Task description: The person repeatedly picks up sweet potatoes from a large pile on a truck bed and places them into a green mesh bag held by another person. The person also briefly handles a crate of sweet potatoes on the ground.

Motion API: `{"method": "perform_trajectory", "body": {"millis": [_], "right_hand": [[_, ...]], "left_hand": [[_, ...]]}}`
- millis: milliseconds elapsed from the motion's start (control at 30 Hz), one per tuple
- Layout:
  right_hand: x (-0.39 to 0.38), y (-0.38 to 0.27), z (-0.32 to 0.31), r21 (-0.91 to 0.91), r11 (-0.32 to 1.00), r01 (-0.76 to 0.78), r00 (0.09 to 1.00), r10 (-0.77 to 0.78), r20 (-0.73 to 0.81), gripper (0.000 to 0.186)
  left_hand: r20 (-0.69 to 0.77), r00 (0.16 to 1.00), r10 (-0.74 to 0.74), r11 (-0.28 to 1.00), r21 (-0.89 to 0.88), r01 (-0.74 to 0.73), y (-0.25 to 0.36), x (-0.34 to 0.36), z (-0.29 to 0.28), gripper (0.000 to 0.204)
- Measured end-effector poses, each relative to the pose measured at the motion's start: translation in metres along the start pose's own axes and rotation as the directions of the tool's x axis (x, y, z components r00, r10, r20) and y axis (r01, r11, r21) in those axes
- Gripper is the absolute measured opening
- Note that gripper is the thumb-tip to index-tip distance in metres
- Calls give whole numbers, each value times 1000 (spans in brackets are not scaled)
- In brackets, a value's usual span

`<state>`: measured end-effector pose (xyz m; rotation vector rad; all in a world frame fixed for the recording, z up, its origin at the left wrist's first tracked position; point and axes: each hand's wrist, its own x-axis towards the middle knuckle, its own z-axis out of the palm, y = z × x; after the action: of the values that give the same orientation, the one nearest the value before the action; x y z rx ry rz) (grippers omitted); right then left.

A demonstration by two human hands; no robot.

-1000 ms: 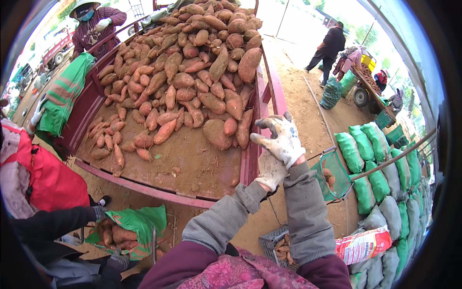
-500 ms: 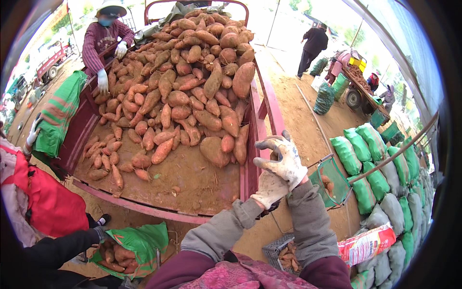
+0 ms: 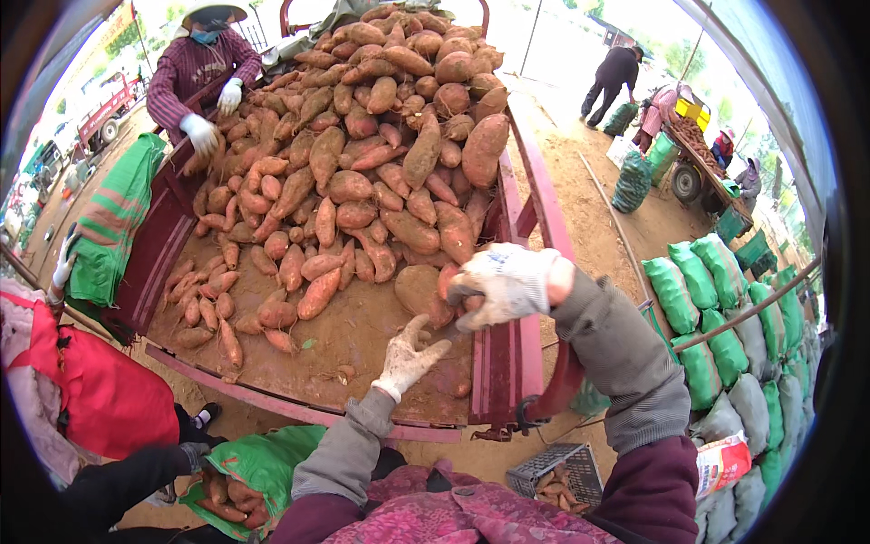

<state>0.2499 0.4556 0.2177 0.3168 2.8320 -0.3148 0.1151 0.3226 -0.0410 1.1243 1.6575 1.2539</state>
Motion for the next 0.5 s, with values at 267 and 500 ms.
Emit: {"method": "perform_trajectory", "body": {"millis": [267, 500], "right_hand": [[120, 48, 35, -435, 900, -23, 898, 209, 386, 29], [122, 46, 55, -140, 965, 221, 873, -132, 470, 37]], "left_hand": [[-196, 972, 129, 983, 152, -99, -40, 132, -59, 78], [-341, 852, 397, 842, 506, -189, 1, 305, -59, 94]]}}
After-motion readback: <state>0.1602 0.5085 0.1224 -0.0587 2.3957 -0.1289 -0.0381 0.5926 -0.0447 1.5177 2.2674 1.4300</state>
